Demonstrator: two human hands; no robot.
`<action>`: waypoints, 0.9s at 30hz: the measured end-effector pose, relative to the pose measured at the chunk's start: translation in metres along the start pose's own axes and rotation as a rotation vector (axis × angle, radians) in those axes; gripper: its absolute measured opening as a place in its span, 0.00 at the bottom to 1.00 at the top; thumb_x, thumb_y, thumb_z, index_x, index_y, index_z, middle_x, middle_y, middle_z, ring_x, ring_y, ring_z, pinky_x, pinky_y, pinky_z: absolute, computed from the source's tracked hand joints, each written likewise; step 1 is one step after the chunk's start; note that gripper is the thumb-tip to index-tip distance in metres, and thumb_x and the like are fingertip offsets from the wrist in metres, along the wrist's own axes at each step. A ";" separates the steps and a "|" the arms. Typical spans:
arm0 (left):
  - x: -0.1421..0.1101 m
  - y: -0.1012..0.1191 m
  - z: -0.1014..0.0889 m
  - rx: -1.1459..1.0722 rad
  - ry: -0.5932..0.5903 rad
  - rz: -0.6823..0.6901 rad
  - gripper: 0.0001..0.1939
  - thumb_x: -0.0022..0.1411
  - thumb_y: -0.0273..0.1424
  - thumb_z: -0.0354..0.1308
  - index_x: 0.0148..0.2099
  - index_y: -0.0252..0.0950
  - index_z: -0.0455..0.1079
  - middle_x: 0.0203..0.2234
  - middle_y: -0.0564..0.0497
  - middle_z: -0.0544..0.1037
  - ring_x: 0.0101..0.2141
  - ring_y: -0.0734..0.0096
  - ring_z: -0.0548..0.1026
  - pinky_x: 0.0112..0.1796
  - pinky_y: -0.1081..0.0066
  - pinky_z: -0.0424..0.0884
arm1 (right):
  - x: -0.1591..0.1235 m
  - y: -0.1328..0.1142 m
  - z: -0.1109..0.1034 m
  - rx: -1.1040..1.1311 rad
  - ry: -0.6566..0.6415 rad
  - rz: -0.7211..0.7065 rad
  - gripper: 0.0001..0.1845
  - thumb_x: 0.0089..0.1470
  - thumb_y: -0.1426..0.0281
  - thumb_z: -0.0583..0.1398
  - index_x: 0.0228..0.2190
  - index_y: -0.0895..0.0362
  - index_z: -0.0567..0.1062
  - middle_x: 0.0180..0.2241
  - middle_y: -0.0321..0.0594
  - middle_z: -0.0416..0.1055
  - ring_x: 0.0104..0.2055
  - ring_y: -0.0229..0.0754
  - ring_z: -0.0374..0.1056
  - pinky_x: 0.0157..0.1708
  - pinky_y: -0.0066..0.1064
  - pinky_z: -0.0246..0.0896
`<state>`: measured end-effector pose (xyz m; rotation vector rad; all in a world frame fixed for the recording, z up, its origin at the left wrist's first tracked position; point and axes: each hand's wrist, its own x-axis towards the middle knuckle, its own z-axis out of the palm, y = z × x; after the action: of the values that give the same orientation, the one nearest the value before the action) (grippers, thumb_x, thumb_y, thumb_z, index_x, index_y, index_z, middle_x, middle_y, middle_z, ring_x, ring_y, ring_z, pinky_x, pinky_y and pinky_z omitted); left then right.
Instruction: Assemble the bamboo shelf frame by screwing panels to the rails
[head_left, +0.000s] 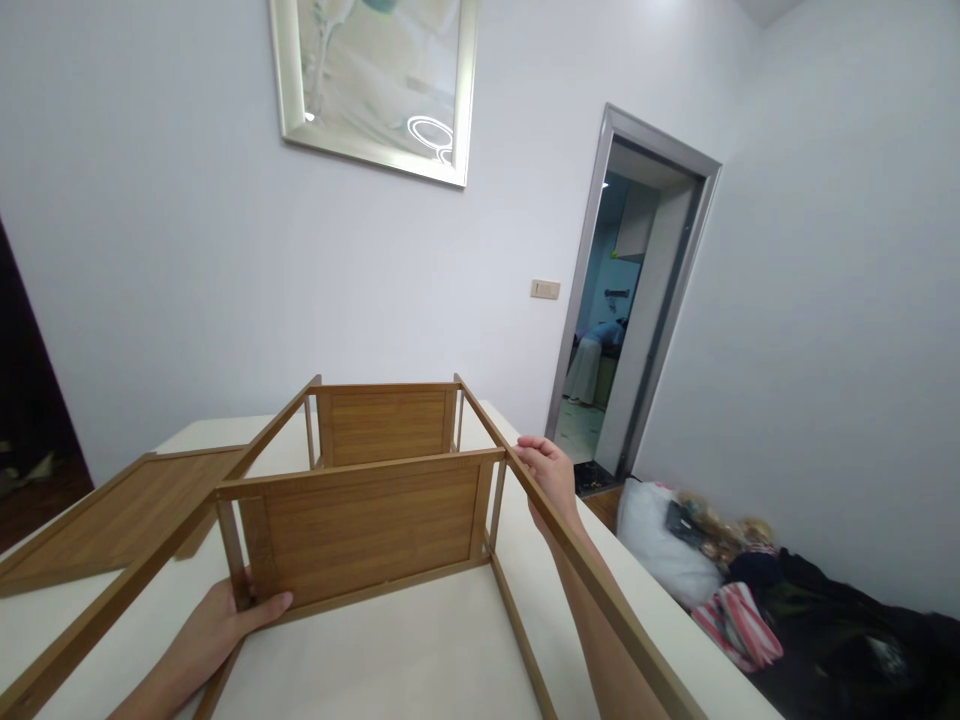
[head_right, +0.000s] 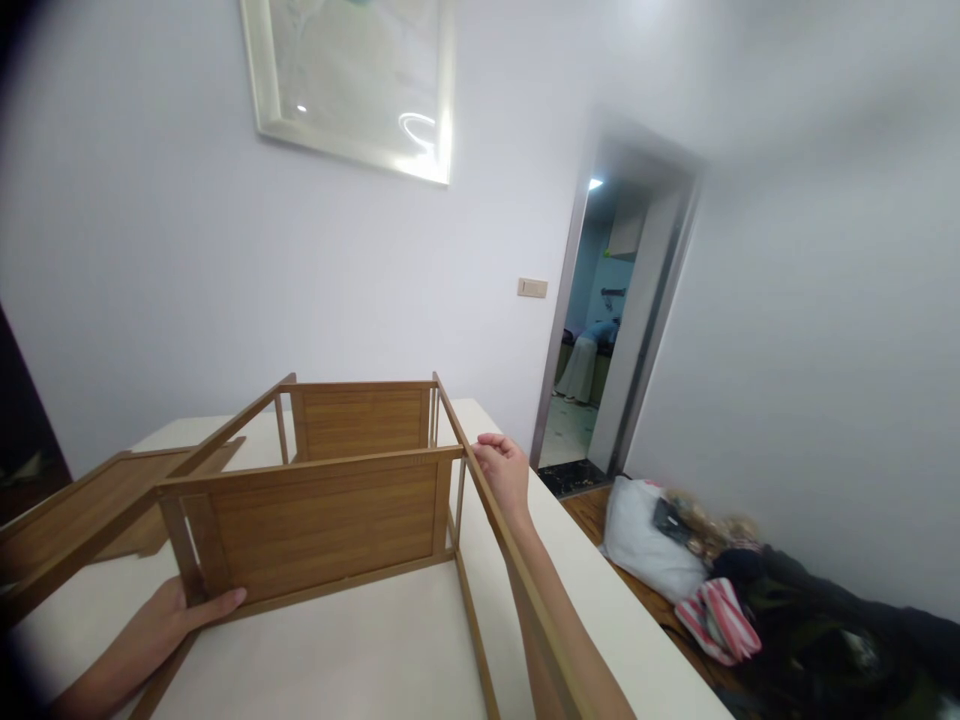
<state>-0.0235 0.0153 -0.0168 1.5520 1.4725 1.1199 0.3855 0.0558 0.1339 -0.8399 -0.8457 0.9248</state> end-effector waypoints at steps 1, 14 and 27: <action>0.000 -0.001 0.000 0.008 0.004 -0.003 0.23 0.47 0.48 0.66 0.41 0.39 0.77 0.43 0.48 0.83 0.49 0.46 0.77 0.49 0.59 0.75 | 0.000 0.000 0.000 -0.004 -0.003 -0.001 0.14 0.31 0.70 0.70 0.25 0.57 0.76 0.19 0.32 0.72 0.21 0.36 0.65 0.22 0.28 0.58; -0.001 0.007 -0.001 0.055 -0.003 -0.011 0.24 0.47 0.51 0.65 0.41 0.39 0.77 0.42 0.47 0.83 0.51 0.45 0.76 0.51 0.58 0.74 | 0.004 0.004 -0.007 -0.119 -0.101 0.003 0.13 0.35 0.63 0.70 0.23 0.58 0.77 0.20 0.35 0.71 0.22 0.38 0.64 0.24 0.29 0.59; 0.000 0.006 -0.001 0.055 -0.043 -0.032 0.25 0.48 0.52 0.64 0.42 0.39 0.76 0.42 0.47 0.83 0.52 0.44 0.74 0.52 0.56 0.72 | 0.009 0.014 -0.009 -0.204 -0.174 0.005 0.23 0.42 0.50 0.67 0.17 0.55 0.70 0.17 0.31 0.63 0.20 0.35 0.59 0.22 0.29 0.60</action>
<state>-0.0219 0.0148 -0.0110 1.5750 1.5054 1.0298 0.3919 0.0670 0.1203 -0.9465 -1.1034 0.9366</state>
